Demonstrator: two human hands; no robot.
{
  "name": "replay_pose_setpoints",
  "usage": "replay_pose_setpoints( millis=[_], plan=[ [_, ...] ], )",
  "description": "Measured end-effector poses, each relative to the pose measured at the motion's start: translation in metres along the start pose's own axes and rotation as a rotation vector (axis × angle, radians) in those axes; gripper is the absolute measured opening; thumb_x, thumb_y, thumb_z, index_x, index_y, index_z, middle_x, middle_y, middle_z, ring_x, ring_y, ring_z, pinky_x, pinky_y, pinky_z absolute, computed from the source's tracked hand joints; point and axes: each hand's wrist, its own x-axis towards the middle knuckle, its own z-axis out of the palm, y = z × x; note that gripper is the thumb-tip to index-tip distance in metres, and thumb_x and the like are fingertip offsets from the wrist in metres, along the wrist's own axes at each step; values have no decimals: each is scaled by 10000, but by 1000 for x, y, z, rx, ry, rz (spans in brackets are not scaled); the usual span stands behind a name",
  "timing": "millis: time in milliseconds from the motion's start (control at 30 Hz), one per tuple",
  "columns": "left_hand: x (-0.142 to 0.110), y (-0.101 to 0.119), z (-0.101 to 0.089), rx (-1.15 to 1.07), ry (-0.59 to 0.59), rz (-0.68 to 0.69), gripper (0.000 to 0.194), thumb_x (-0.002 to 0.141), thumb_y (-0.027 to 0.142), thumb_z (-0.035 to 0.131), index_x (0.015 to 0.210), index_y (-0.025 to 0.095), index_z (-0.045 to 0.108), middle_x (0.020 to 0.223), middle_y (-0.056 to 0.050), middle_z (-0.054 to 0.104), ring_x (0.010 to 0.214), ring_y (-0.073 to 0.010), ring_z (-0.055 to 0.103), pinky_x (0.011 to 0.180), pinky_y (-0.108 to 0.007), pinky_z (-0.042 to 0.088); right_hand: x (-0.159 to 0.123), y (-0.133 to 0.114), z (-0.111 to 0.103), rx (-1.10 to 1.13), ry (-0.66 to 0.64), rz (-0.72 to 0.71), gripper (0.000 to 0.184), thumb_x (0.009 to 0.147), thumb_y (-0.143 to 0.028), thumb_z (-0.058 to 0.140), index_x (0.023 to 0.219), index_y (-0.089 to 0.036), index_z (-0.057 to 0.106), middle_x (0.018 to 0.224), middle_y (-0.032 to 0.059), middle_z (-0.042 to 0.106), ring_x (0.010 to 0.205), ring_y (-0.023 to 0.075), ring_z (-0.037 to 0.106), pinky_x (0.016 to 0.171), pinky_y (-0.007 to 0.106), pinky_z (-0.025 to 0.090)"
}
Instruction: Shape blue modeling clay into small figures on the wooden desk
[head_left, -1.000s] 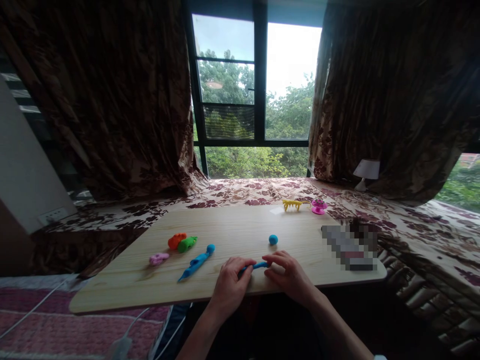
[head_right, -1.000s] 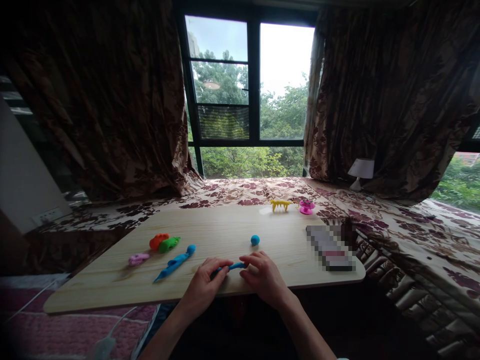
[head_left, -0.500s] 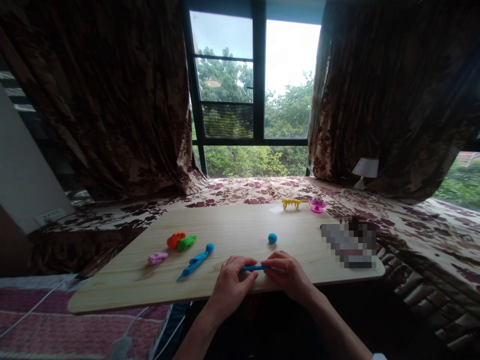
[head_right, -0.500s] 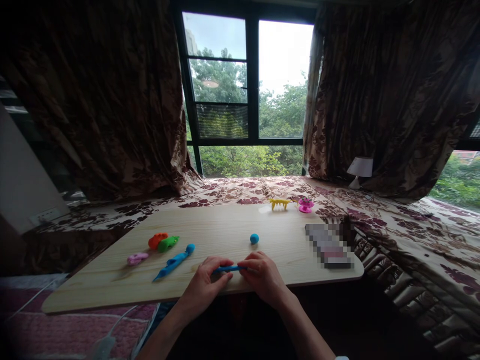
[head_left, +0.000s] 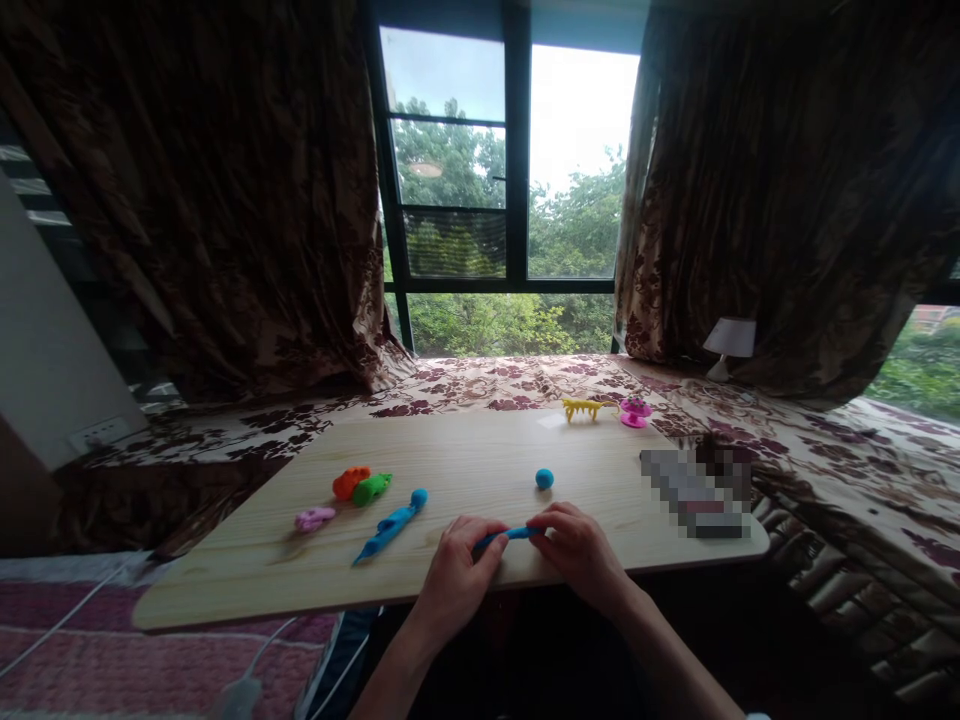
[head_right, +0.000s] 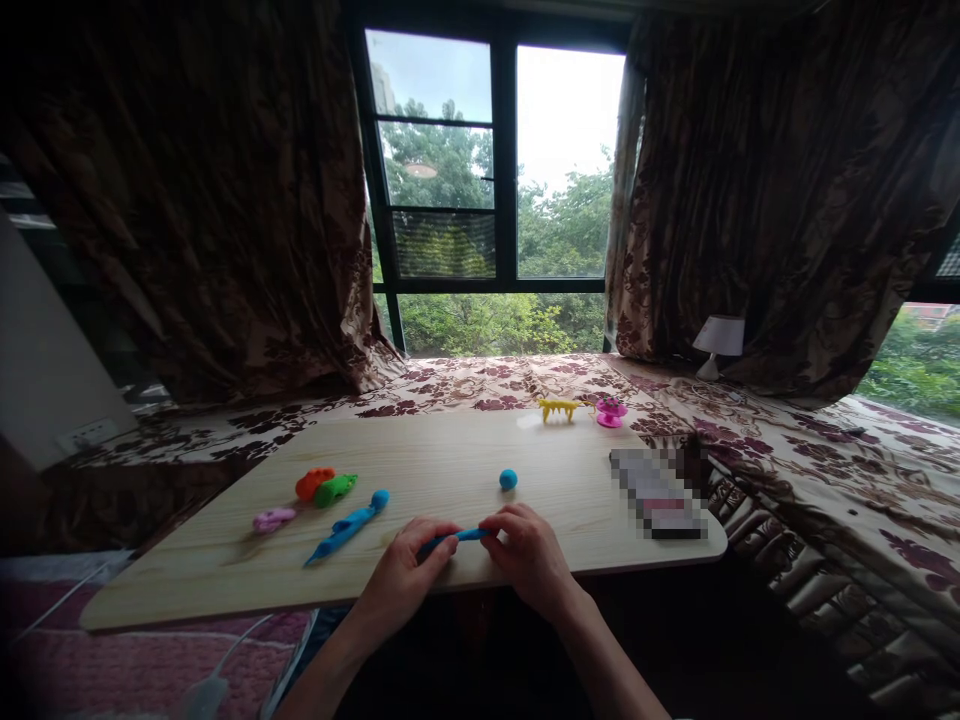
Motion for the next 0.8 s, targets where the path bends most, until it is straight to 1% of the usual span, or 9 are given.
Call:
replay_pose_setpoints(
  millis=[67, 200, 233, 333, 400, 533, 567, 700, 800],
  plan=[
    [0, 1, 0, 2, -3, 2, 221, 824, 342, 496, 894, 231, 674, 897, -44, 666, 917, -204, 586, 879, -350, 439, 0, 0, 0, 3, 1, 3, 119, 822, -191, 579, 902, -230, 659, 847, 26, 627, 835, 174, 580, 765, 301, 468],
    [0, 3, -1, -15, -2, -10, 217, 822, 339, 497, 903, 232, 668, 919, -44, 666, 932, -205, 588, 887, -350, 439, 1, -1, -1, 5, 2, -4, 258, 797, -205, 616, 1053, -238, 625, 899, 29, 632, 900, 187, 578, 823, 323, 459],
    [0, 3, -1, -16, -5, -11, 216, 821, 339, 498, 902, 232, 667, 921, -45, 665, 933, -205, 588, 887, -350, 440, 2, -1, -1, 3, -3, -7, 261, 789, -212, 627, 1048, -239, 632, 898, 29, 632, 899, 189, 579, 822, 325, 459],
    [0, 3, -2, -6, -18, -8, 208, 823, 334, 501, 897, 232, 666, 913, -41, 661, 931, -201, 582, 889, -348, 434, 2, -3, -2, -5, -20, -13, 150, 792, -225, 625, 931, -237, 680, 861, 28, 631, 856, 184, 584, 781, 311, 467],
    [0, 3, -2, 0, -23, -7, 203, 825, 330, 503, 899, 233, 664, 908, -39, 658, 930, -196, 577, 891, -346, 429, 2, -4, -3, -9, -27, -14, 125, 801, -217, 616, 904, -236, 685, 844, 24, 632, 843, 177, 582, 775, 304, 464],
    [0, 3, -2, 11, -35, 0, 201, 828, 325, 503, 912, 236, 662, 911, -36, 656, 930, -190, 569, 894, -342, 421, 3, -6, -3, -16, -46, -23, 252, 782, -205, 640, 1030, -248, 653, 884, 22, 640, 884, 183, 572, 806, 311, 454],
    [0, 3, -2, 20, -37, 7, 199, 828, 324, 503, 908, 238, 663, 903, -35, 656, 925, -191, 568, 894, -344, 419, 3, -6, -3, -19, -55, -27, 255, 778, -207, 644, 1029, -252, 658, 876, 21, 644, 880, 184, 572, 801, 311, 455],
    [1, 4, -1, 69, -47, 42, 177, 812, 315, 519, 872, 245, 670, 852, -32, 657, 890, -202, 566, 880, -363, 414, 2, -4, -2, -33, -66, -28, 139, 803, -214, 617, 904, -252, 704, 809, 19, 653, 834, 180, 573, 771, 306, 458],
    [1, 5, -1, 86, -45, 56, 148, 788, 304, 546, 844, 247, 670, 828, -33, 648, 869, -208, 562, 860, -366, 420, 2, -2, -2, -41, -45, -21, 221, 800, -210, 621, 1013, -251, 666, 855, 21, 651, 863, 181, 571, 797, 315, 455]
  ],
)
